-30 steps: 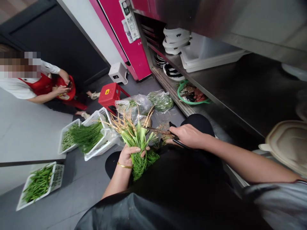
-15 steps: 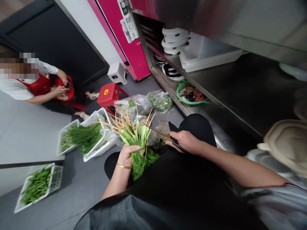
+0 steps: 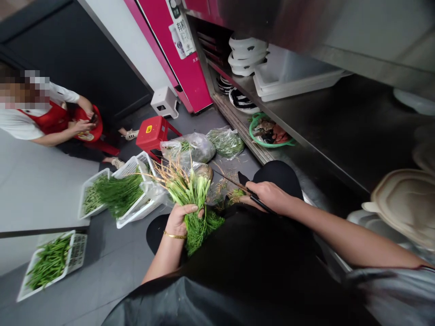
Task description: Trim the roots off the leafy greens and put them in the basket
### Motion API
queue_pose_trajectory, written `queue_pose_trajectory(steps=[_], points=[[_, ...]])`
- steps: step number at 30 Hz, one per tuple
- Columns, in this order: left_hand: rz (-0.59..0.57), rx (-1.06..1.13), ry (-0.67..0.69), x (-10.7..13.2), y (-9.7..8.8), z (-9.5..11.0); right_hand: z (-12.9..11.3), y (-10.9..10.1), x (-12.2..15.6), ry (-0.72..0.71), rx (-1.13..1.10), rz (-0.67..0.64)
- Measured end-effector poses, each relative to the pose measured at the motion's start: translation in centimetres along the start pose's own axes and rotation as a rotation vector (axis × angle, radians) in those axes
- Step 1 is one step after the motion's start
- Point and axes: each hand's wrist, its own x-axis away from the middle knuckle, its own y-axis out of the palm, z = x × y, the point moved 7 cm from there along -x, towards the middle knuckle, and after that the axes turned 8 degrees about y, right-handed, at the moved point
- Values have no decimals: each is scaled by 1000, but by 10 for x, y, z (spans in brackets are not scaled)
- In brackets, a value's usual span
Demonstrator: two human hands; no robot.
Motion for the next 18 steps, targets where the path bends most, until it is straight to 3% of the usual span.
queue_pose_trajectory(steps=[9,14,18], points=[[-67,-110,-68,-1,17,4,-10,-36,-6,-78,150,-46],[-49,-119,-79,-4,14,0,-2,-34,-4,-57,147,-32],[47,-139,-94,-7,4,-2,15,-26,0,38,124,22]])
